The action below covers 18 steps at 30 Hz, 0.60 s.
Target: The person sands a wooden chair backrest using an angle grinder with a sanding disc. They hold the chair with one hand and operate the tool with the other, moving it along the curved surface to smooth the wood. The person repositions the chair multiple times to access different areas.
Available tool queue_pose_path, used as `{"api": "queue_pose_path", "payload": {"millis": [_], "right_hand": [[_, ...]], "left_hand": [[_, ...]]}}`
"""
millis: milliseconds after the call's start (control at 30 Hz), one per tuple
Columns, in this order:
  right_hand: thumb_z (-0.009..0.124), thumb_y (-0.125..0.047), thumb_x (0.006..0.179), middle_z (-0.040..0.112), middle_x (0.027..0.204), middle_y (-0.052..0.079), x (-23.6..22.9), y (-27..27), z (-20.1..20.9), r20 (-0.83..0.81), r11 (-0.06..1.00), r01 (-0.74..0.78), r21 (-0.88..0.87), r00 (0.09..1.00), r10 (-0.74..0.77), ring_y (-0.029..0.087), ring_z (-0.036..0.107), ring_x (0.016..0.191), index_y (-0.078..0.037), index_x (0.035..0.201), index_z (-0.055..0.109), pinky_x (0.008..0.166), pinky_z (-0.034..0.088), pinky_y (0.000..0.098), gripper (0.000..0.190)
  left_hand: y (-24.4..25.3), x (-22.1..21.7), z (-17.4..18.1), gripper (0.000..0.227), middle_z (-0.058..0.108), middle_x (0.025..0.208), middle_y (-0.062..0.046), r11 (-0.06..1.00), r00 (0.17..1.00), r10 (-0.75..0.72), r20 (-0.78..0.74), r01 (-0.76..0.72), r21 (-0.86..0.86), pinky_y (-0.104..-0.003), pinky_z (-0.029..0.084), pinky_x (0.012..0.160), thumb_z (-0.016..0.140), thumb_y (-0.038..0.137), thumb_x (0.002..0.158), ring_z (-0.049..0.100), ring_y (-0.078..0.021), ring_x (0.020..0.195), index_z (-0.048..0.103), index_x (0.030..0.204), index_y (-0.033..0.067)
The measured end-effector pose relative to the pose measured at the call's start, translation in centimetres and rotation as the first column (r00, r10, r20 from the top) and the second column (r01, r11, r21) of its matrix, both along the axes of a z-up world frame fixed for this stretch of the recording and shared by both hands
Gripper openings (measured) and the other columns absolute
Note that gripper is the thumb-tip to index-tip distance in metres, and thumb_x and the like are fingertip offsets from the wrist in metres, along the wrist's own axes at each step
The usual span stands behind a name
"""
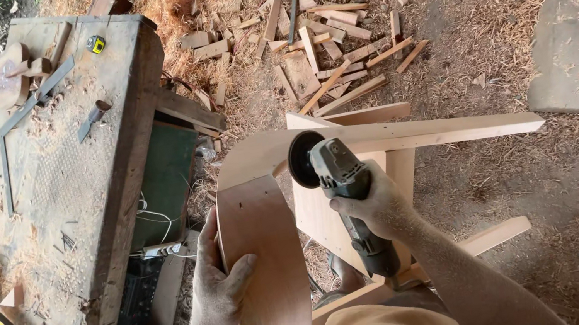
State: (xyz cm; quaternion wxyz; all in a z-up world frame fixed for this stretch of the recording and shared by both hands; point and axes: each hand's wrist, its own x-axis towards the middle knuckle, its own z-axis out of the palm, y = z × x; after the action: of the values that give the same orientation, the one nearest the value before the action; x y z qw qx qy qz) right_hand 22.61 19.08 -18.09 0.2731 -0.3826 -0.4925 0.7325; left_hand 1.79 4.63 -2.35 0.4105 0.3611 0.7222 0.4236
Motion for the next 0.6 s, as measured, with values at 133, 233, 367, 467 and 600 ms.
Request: {"api": "queue_pose_path", "payload": {"millis": [133,233,367,467,600], "right_hand": [[0.083,-0.015,0.076,0.070,0.097,0.007,-0.7,0.3,-0.1,-0.092,1.000,-0.004,0.004,0.996,0.005,0.016,0.069,0.087,-0.002,0.116,0.051,0.078,0.061,0.0336,0.053],[0.084,-0.014,0.076,0.068,0.100,0.007,-1.1,0.7,0.0,-0.085,1.000,-0.003,0.006,0.996,0.003,0.015,0.069,0.089,-0.002,0.119,0.051,0.080,0.061,0.0337,0.056],[0.083,-0.014,0.076,0.068,0.099,0.008,-1.0,1.1,0.1,-0.080,1.000,-0.014,0.004,0.997,0.014,0.016,0.070,0.088,-0.002,0.119,0.050,0.080,0.061,0.0347,0.055],[0.083,-0.015,0.077,0.071,0.099,0.008,-0.9,1.4,0.3,-0.079,0.999,-0.027,0.025,0.996,0.028,0.016,0.071,0.089,-0.002,0.118,0.050,0.081,0.062,0.0348,0.054],[0.083,-0.016,0.077,0.073,0.099,0.008,-0.8,1.6,0.7,-0.040,0.999,-0.034,0.033,0.999,0.035,0.015,0.072,0.090,-0.003,0.116,0.051,0.082,0.063,0.0353,0.053]], "left_hand": [[0.0,-0.1,-0.1,0.093,0.050,0.151,-0.021,1.000,1.000,-0.012,0.022,0.011,0.021,-0.045,0.046,0.112,0.064,0.006,0.085,0.054,-0.0269,0.135,0.014,0.164,0.0087],[0.2,0.1,0.1,0.093,0.051,0.150,-0.021,1.000,0.999,-0.005,0.034,0.005,0.013,-0.044,0.047,0.111,0.064,0.007,0.084,0.055,-0.0264,0.134,0.016,0.164,0.0091],[0.6,0.3,0.5,0.094,0.053,0.148,-0.022,1.000,0.999,-0.004,0.043,0.004,-0.003,-0.045,0.048,0.110,0.064,0.007,0.083,0.056,-0.0267,0.132,0.016,0.164,0.0099],[1.1,0.5,0.8,0.095,0.053,0.148,-0.021,1.000,1.000,0.000,0.026,0.001,-0.031,-0.045,0.048,0.110,0.063,0.004,0.081,0.057,-0.0263,0.132,0.016,0.163,0.0110],[1.4,0.7,1.1,0.095,0.054,0.146,-0.021,0.998,1.000,0.010,0.008,-0.009,-0.070,-0.046,0.051,0.108,0.060,0.002,0.079,0.059,-0.0263,0.130,0.017,0.163,0.0122]]}}
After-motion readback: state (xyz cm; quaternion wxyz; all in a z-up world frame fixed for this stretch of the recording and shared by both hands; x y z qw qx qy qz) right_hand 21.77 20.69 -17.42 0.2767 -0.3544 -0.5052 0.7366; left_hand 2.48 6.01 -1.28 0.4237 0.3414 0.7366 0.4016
